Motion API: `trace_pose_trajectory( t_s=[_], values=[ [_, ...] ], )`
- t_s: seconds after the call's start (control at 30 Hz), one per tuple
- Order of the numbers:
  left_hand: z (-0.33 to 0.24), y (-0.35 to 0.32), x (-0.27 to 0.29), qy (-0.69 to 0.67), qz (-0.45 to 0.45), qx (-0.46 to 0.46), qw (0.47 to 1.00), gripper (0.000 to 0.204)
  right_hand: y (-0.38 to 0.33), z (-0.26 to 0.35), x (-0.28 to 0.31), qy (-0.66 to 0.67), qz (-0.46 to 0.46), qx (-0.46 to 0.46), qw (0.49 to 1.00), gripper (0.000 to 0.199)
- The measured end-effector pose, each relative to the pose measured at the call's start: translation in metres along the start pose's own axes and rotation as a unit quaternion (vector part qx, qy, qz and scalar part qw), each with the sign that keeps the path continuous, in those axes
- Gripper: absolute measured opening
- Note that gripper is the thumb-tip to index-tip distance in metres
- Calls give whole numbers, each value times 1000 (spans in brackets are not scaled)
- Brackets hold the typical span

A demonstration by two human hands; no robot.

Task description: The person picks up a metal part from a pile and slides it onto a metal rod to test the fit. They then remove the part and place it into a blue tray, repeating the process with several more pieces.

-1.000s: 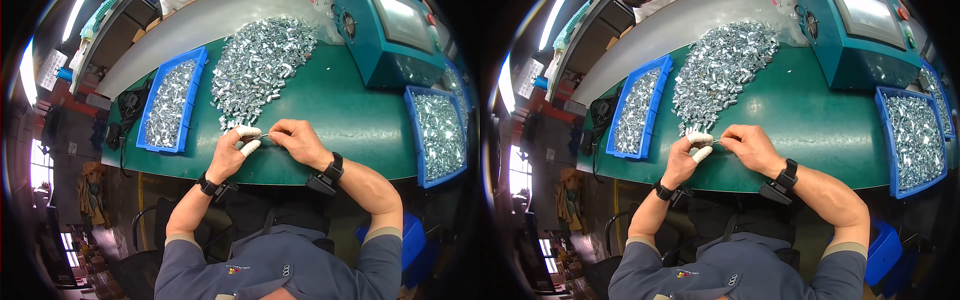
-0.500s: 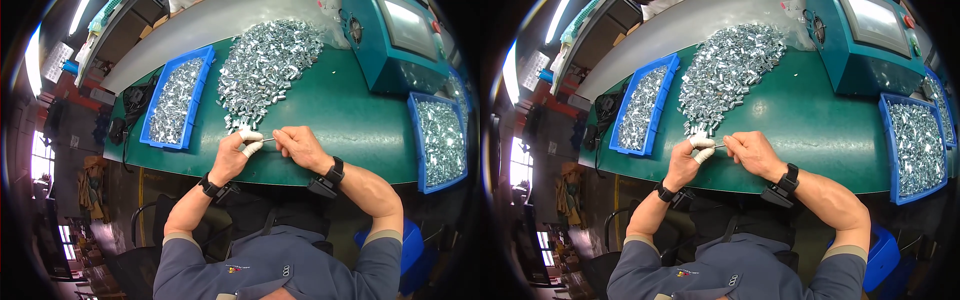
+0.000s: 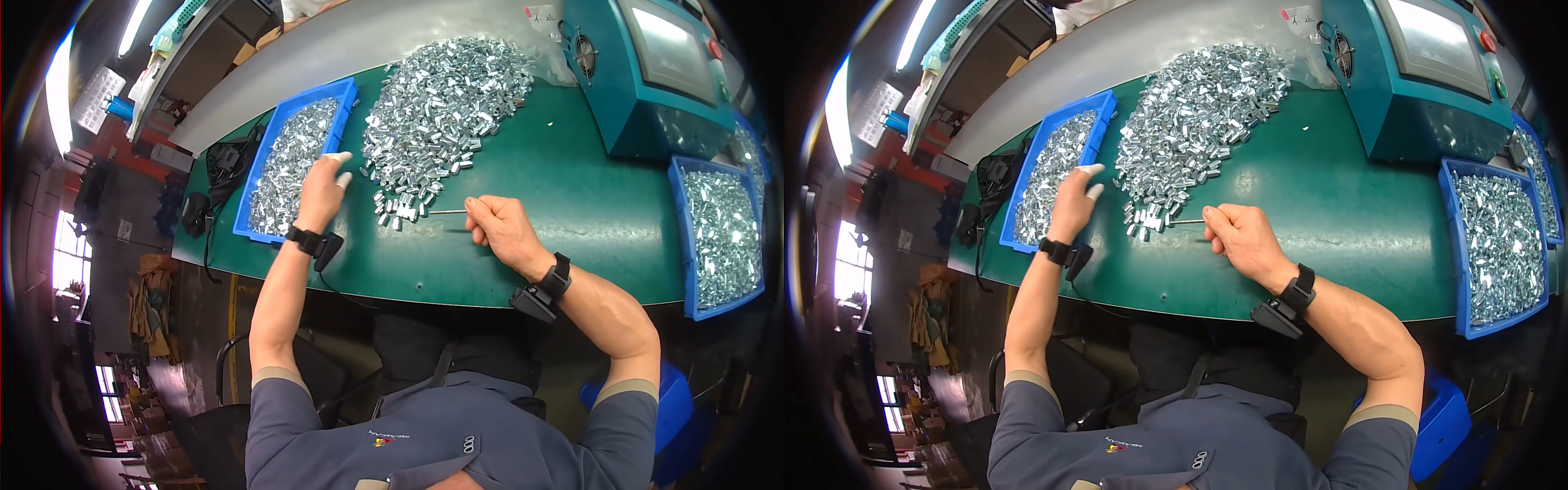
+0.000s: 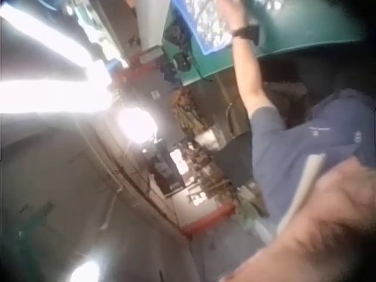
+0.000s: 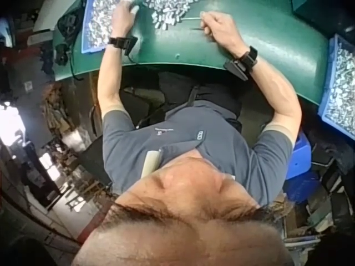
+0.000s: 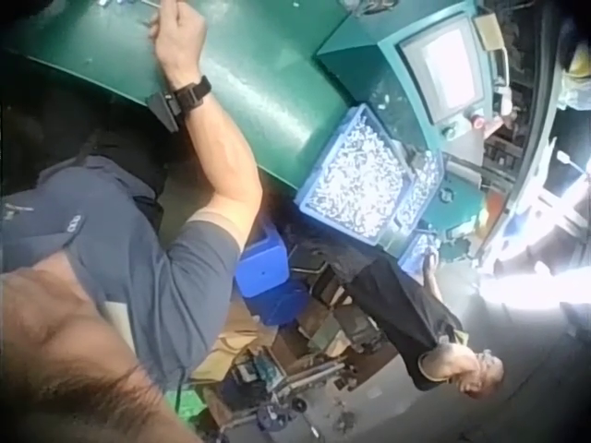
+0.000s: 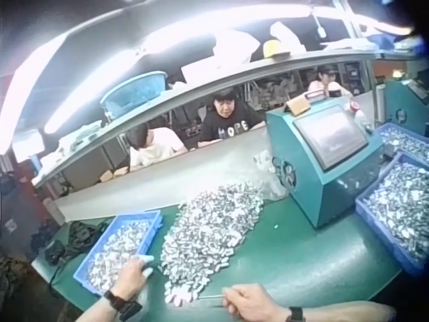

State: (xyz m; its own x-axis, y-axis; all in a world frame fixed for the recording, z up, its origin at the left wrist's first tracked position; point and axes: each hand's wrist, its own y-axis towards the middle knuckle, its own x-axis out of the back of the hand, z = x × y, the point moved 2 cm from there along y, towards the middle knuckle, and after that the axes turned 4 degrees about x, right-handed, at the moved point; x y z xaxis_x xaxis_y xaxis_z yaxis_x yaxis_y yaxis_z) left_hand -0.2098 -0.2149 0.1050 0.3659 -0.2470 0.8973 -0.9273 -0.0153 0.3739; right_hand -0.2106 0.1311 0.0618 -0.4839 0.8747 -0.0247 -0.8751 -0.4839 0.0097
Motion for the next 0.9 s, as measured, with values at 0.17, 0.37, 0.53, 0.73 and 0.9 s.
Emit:
trace_pose_trajectory(
  t_s=[0.17,0.37,0.53,0.73,0.9],
  values=[
    [-15,-10,-17,-27,42,28,998,23,-2,1,0,15,7,-5,1000,44],
    [-32,-39,-7,-115,16,101,988,13,-4,3,-4,14,23,-6,1000,42],
    [-96,-61,4,-263,62,82,959,16,-7,4,-7,21,31,5,999,39],
    [-130,-63,6,-279,71,47,956,18,-5,2,-6,-3,46,18,999,36],
    [-135,-65,2,-259,82,27,962,16,-11,16,-5,-84,1,80,993,30]
  ],
)
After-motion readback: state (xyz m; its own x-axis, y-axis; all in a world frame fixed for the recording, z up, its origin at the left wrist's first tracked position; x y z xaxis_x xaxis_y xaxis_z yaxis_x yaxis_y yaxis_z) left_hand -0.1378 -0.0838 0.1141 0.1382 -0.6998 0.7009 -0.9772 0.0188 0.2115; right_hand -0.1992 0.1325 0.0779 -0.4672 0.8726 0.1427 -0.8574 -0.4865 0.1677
